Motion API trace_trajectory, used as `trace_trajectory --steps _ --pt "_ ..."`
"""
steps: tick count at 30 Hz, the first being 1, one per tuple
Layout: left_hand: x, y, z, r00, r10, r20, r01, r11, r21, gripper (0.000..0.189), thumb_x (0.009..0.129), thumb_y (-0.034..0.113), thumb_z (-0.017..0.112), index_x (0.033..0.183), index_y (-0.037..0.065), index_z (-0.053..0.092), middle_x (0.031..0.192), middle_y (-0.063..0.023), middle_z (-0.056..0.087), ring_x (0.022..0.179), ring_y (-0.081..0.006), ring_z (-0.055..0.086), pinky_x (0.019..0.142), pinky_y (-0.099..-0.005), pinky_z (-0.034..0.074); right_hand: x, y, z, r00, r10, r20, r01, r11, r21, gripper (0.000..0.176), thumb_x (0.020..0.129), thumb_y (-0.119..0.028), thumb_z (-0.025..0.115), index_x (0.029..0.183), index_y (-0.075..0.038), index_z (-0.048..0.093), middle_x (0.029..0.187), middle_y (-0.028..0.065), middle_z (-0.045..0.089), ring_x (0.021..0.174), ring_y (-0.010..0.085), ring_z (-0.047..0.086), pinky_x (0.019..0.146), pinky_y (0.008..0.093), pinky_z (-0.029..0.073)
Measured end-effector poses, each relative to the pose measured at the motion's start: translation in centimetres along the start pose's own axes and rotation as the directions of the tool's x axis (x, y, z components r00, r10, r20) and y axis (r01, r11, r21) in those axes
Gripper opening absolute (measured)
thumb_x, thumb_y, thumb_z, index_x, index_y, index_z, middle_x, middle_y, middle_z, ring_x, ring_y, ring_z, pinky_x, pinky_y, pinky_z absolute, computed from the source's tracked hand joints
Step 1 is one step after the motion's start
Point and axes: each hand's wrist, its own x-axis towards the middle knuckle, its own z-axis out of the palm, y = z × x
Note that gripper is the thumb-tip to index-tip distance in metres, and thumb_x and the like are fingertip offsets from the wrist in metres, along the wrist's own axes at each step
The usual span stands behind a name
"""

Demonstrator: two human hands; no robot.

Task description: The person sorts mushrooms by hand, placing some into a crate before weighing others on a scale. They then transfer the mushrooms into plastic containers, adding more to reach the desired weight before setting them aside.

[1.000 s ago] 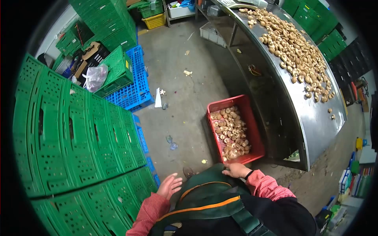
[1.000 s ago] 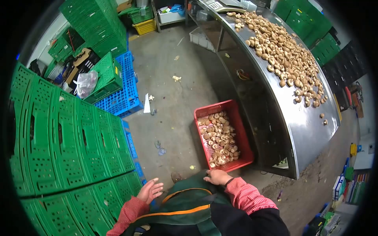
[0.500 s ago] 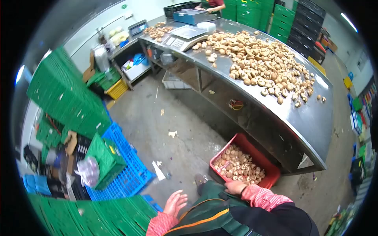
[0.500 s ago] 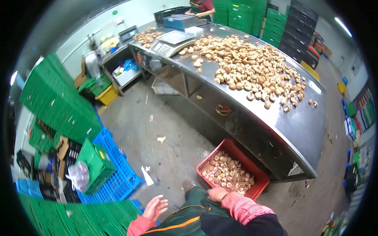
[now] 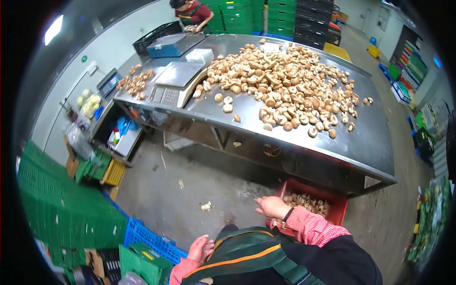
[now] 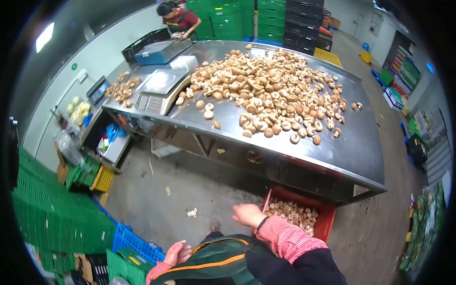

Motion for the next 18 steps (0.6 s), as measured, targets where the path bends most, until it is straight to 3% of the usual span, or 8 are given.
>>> trace_trajectory --steps 2,3,6,10,12,14,16,18 --pt "3.2 6.1 -0.8 0.997 0.076 -0.01 -0.074 0.985 0.158 0.038 0.101 0.031 0.055 0.133 0.012 0.052 0.117 -0.0091 0.066 0.102 -0.0188 0.065 0.087 -0.037 0.056 1.4 0.5 -0.2 0.993 0.122 0.0 -0.121 0.991 0.058 0.039 0.093 -0.04 0.061 0.105 -0.003 0.061 0.097 0.0198 0.069 0.095 0.0381 0.067 0.081 0.0489 0.054" --pt "4.4 9.4 -0.7 0.994 0.11 0.008 -0.11 0.976 0.188 0.038 0.101 0.031 0.056 0.134 0.012 0.053 0.116 -0.0079 0.066 0.101 -0.016 0.064 0.084 -0.0332 0.055 2.0 0.6 -0.5 0.99 0.139 -0.001 -0.138 0.984 0.113 0.041 0.094 -0.04 0.06 0.111 -0.003 0.062 0.1 0.0208 0.07 0.096 0.0389 0.067 0.082 0.0492 0.054" --pt "8.9 17.9 0.3 0.99 0.124 0.059 -0.137 0.923 0.36 0.038 0.1 0.031 0.057 0.134 0.012 0.053 0.116 -0.0068 0.066 0.103 -0.0165 0.064 0.085 -0.0323 0.053 3.9 0.3 -3.0 0.972 0.193 -0.132 -0.141 0.933 0.331 0.041 0.093 -0.039 0.06 0.113 -0.004 0.065 0.096 0.0227 0.07 0.093 0.0407 0.067 0.082 0.0495 0.052" --pt "15.1 27.5 4.8 0.959 0.098 0.266 -0.22 0.851 0.477 0.043 0.099 0.031 0.061 0.135 0.009 0.054 0.116 -0.0053 0.067 0.105 -0.0139 0.062 0.091 -0.0328 0.048 7.9 1.1 -9.0 0.849 0.359 -0.389 -0.079 0.812 0.578 0.028 0.093 -0.03 0.062 0.102 -0.005 0.069 0.091 0.0204 0.07 0.086 0.0392 0.068 0.077 0.0446 0.054" --pt "19.3 32.1 7.9 0.895 0.153 0.42 -0.372 0.775 0.511 0.045 0.098 0.029 0.062 0.136 0.006 0.054 0.117 -0.0068 0.066 0.106 -0.0149 0.062 0.093 -0.032 0.049 10.8 3.2 -13.0 0.775 0.384 -0.502 -0.053 0.831 0.554 0.027 0.092 -0.029 0.063 0.103 -0.004 0.068 0.092 0.0209 0.07 0.087 0.0391 0.068 0.076 0.0439 0.054" --pt "23.5 36.4 11.8 0.815 0.212 0.539 -0.511 0.702 0.496 0.047 0.097 0.027 0.065 0.136 0.005 0.053 0.118 -0.0087 0.066 0.108 -0.0164 0.062 0.095 -0.0315 0.049 14.1 5.7 -17.4 0.681 0.485 -0.549 -0.182 0.838 0.515 0.028 0.091 -0.029 0.065 0.102 -0.003 0.067 0.088 0.0216 0.068 0.086 0.04 0.067 0.076 0.0444 0.053" --pt "27.5 40.9 16.7 0.723 0.289 0.627 -0.639 0.625 0.449 0.05 0.095 0.026 0.068 0.136 0.003 0.053 0.118 -0.0108 0.066 0.109 -0.0185 0.063 0.096 -0.0313 0.049 18.9 11.1 -21.8 0.61 0.483 -0.628 -0.256 0.87 0.42 0.035 0.088 -0.033 0.068 0.11 -0.005 0.066 0.088 0.0199 0.067 0.085 0.0401 0.066 0.076 0.0447 0.053" --pt "30.9 45.5 22.0 0.685 0.34 0.644 -0.724 0.417 0.549 0.054 0.093 0.028 0.069 0.138 0.003 0.051 0.12 -0.0129 0.065 0.115 -0.0215 0.061 0.1 -0.0341 0.047 22.9 14.6 -28.3 0.583 0.437 -0.685 -0.258 0.899 0.354 0.047 0.086 -0.037 0.07 0.121 -0.006 0.061 0.1 0.0196 0.066 0.093 0.0395 0.064 0.082 0.0445 0.052"
